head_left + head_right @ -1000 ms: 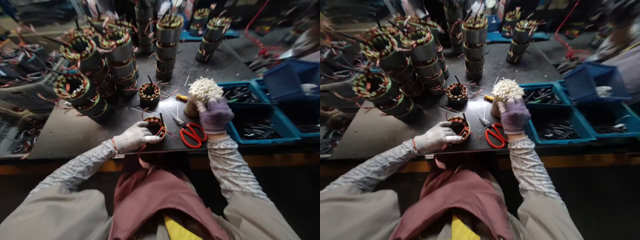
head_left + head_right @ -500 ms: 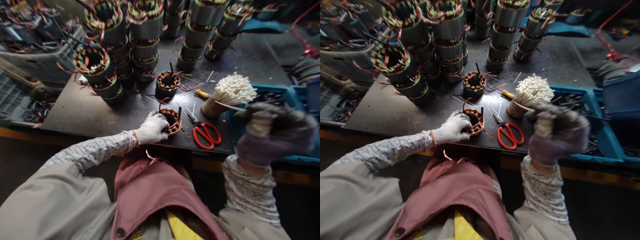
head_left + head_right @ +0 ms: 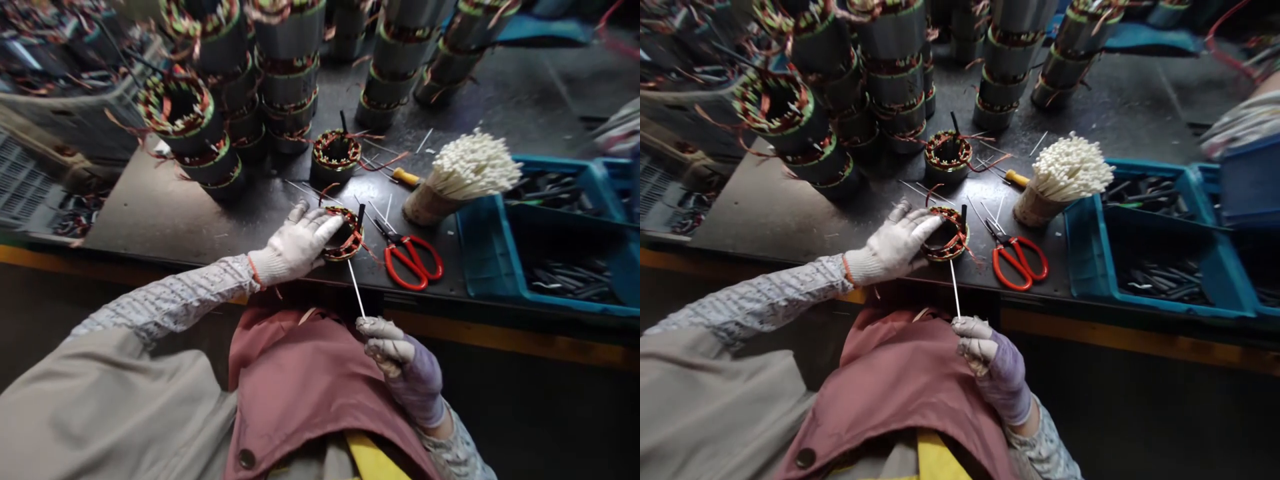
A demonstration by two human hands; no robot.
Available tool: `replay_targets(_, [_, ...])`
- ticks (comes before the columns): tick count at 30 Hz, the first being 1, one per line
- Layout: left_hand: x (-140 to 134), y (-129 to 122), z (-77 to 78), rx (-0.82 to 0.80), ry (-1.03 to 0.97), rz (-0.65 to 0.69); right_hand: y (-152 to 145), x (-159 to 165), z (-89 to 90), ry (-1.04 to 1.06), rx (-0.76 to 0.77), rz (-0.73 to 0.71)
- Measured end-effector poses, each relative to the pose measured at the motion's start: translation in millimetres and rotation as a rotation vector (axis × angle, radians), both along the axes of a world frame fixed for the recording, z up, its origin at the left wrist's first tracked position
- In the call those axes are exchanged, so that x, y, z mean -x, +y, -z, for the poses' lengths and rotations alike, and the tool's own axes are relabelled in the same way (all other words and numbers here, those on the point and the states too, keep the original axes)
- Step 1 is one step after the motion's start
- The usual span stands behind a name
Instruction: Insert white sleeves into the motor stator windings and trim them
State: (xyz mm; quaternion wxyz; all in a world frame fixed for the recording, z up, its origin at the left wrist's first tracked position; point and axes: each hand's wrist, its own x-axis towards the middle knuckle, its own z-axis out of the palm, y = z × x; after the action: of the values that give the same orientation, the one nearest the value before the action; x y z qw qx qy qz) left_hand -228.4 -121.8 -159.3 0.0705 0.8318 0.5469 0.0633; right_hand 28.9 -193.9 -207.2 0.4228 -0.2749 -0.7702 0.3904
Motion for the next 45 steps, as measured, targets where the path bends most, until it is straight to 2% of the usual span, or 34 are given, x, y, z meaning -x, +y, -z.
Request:
replay_targets(4, [6, 5, 10.6, -0.003, -0.032, 0.094, -4, 4, 7.4, 0.025, 0.018, -0.037])
replay_targets(10, [0, 10, 9.0, 0.022, -0.095, 0.068, -2, 16, 19.5, 0.03, 0.062, 0.049])
replay_targets(13, [-3, 7, 7.2, 0.065, -0.16, -0.02, 15, 38, 27.0, 0.069, 0.071, 0.131])
replay_targets(16, [-9, -2, 12.7, 0.079, -0.307, -0.23, 40, 66, 30.8, 0.131, 0.054, 0.266])
replay_targets(18, [-14, -7, 20.7, 0.02, -0.416, -0.313, 52, 77, 29.3, 0.18, 0.065, 0.327])
replay_targets(19, [-16, -9, 25.3, -0.03, -0.452, -0.31, 56, 78, 27.2, 0.19, 0.076, 0.348])
replay_targets(22, [-18, -10, 38.5, -0.19, -0.485, -0.196, 58, 74, 16.6, 0.138, 0.065, 0.371])
replay_targets(27, [-14, -3, 50.3, -0.374, -0.558, -0.062, 63, 70, -3.7, -0.083, -0.087, 0.332])
replay_targets(33, [-13, 0, 57.4, -0.491, -0.601, 0.015, 84, 80, 1.0, -0.298, -0.221, 0.337])
replay_targets(37, [-11, 1, 58.9, -0.473, -0.56, 0.045, 88, 78, -5.2, -0.458, -0.547, 0.436])
replay_targets(40, [-7, 1, 52.6, -0.38, -0.475, 0.054, 88, 70, -18.2, -0.512, -0.72, 0.356])
replay_targets(42, [-5, 1, 45.6, -0.272, -0.384, 0.043, 82, 63, -26.1, -0.429, -0.656, 0.268])
replay_targets(43, [-4, 1, 41.9, -0.219, -0.332, 0.022, 77, 61, -29.2, -0.344, -0.516, 0.24])
replay_targets(45, [-2, 2, 35.3, -0.138, -0.235, -0.043, 64, 60, -33.7, -0.144, -0.116, 0.2])
